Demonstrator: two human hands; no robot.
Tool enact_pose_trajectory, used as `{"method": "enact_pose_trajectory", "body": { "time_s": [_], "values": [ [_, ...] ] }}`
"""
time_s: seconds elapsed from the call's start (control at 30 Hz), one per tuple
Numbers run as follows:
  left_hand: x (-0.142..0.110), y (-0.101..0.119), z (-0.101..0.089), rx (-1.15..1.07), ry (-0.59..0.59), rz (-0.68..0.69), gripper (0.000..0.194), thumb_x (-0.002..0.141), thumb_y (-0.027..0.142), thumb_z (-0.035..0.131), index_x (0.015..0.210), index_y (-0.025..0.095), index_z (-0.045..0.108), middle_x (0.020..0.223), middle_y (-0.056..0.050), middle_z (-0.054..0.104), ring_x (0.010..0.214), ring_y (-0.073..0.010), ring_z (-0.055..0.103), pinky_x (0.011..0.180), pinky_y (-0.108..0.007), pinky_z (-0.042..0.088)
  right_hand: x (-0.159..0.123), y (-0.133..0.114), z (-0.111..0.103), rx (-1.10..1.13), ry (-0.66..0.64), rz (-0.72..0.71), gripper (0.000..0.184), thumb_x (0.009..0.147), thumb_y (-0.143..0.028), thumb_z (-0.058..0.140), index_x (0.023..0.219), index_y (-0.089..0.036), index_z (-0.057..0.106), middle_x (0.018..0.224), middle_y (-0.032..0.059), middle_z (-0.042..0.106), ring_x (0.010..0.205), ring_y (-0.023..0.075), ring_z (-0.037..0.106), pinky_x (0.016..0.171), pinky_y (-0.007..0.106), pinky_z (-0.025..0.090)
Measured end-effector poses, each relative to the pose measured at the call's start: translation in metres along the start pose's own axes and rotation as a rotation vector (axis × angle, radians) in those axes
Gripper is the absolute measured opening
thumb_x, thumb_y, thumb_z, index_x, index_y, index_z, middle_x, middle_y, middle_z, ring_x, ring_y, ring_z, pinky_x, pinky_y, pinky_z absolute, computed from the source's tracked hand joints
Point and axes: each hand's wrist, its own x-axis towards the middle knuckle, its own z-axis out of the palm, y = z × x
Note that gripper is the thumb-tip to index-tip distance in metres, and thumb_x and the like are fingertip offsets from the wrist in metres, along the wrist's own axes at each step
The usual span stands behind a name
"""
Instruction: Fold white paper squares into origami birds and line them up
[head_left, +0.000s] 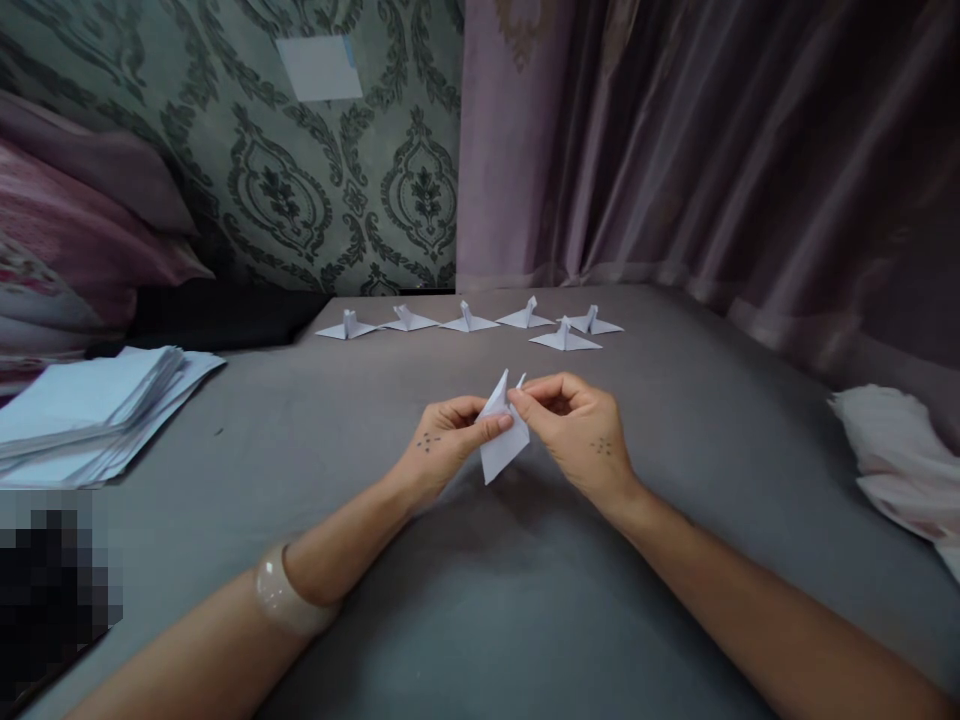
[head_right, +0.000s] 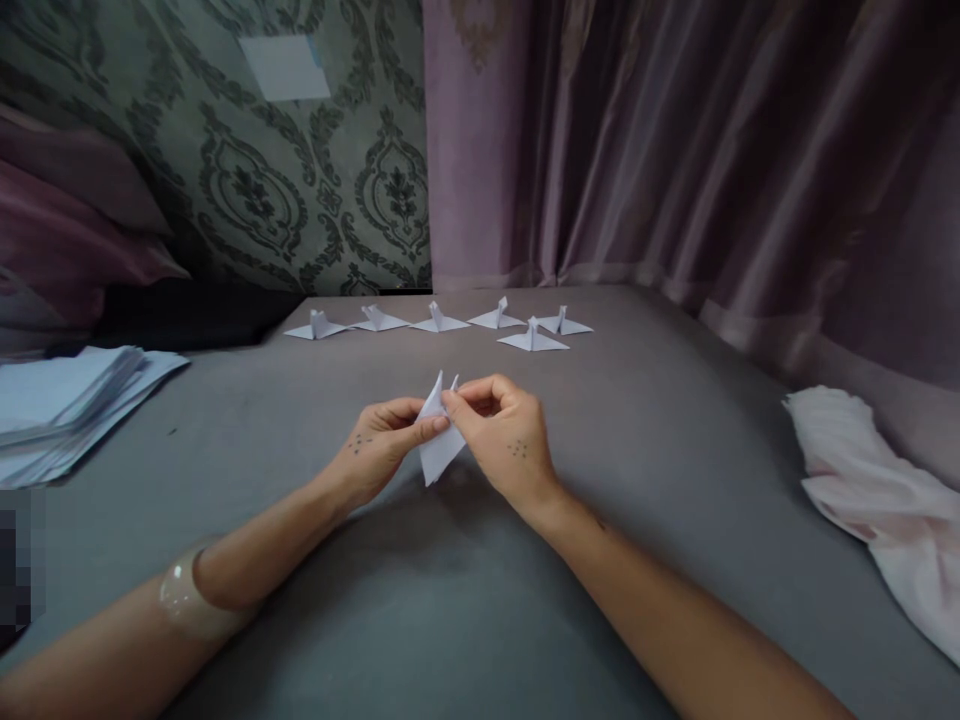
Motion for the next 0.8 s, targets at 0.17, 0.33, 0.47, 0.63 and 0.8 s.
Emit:
{"method": "enact_pose_trajectory", "body": {
  "time_s": [0.17, 0.33, 0.47, 0.63, 0.8],
  "values": [
    [-0.002, 0.003, 0.002, 0.012, -0.043, -0.032, 0.028, 0.074, 0.038, 0.076, 0.088, 0.013, 0.073, 0.074, -0.004, 0.067, 0.065, -0.0118, 0.057, 0.061, -0.024, 0.042, 0.001, 0.0, 0.0, 0.059, 0.012, 0.055, 0.023, 0.066, -0.03, 0.077, 0.077, -0.02, 0.059, 0.07, 0.0002, 0.066, 0.063, 0.0138, 0.061, 0.061, 0.029, 0.048],
    [-0.003, 0.004, 0.004, 0.006, -0.042, -0.034, 0.03, 0.072, 0.038, 0.077, 0.086, 0.012, 0.072, 0.074, -0.004, 0.067, 0.064, -0.0119, 0.057, 0.062, -0.024, 0.042, 0.008, -0.001, -0.006, 0.25, -0.175, 0.28, 0.039, 0.063, -0.033, 0.08, 0.095, -0.018, 0.064, 0.076, 0.0008, 0.069, 0.069, 0.014, 0.063, 0.068, 0.03, 0.05],
    [-0.003, 0.005, 0.004, 0.023, -0.045, -0.034, 0.03, 0.073, 0.038, 0.076, 0.089, 0.012, 0.072, 0.077, -0.006, 0.068, 0.067, -0.0133, 0.058, 0.064, -0.025, 0.043, 0.014, 0.0, -0.012, 0.317, -0.31, 0.419, 0.029, 0.064, -0.039, 0.079, 0.081, -0.018, 0.071, 0.083, 0.0036, 0.071, 0.072, 0.0132, 0.062, 0.073, 0.031, 0.049],
    [-0.003, 0.004, 0.002, 0.056, -0.025, -0.057, 0.027, 0.071, 0.037, 0.078, 0.08, 0.013, 0.072, 0.071, -0.005, 0.067, 0.063, -0.0122, 0.057, 0.06, -0.024, 0.041, 0.014, -0.002, -0.013, 0.224, -0.205, 0.315, 0.023, 0.06, -0.039, 0.08, 0.068, -0.02, 0.071, 0.071, 0.0013, 0.068, 0.068, 0.0135, 0.059, 0.07, 0.031, 0.049],
    [-0.003, 0.001, -0.001, 0.026, -0.08, -0.061, 0.024, 0.074, 0.036, 0.076, 0.083, 0.013, 0.073, 0.075, -0.005, 0.068, 0.067, -0.0133, 0.058, 0.064, -0.025, 0.043, 0.012, -0.004, -0.012, 0.186, -0.181, 0.244, 0.022, 0.062, -0.039, 0.079, 0.068, -0.02, 0.071, 0.07, 0.0005, 0.067, 0.067, 0.0131, 0.058, 0.068, 0.03, 0.048]
  ]
}}
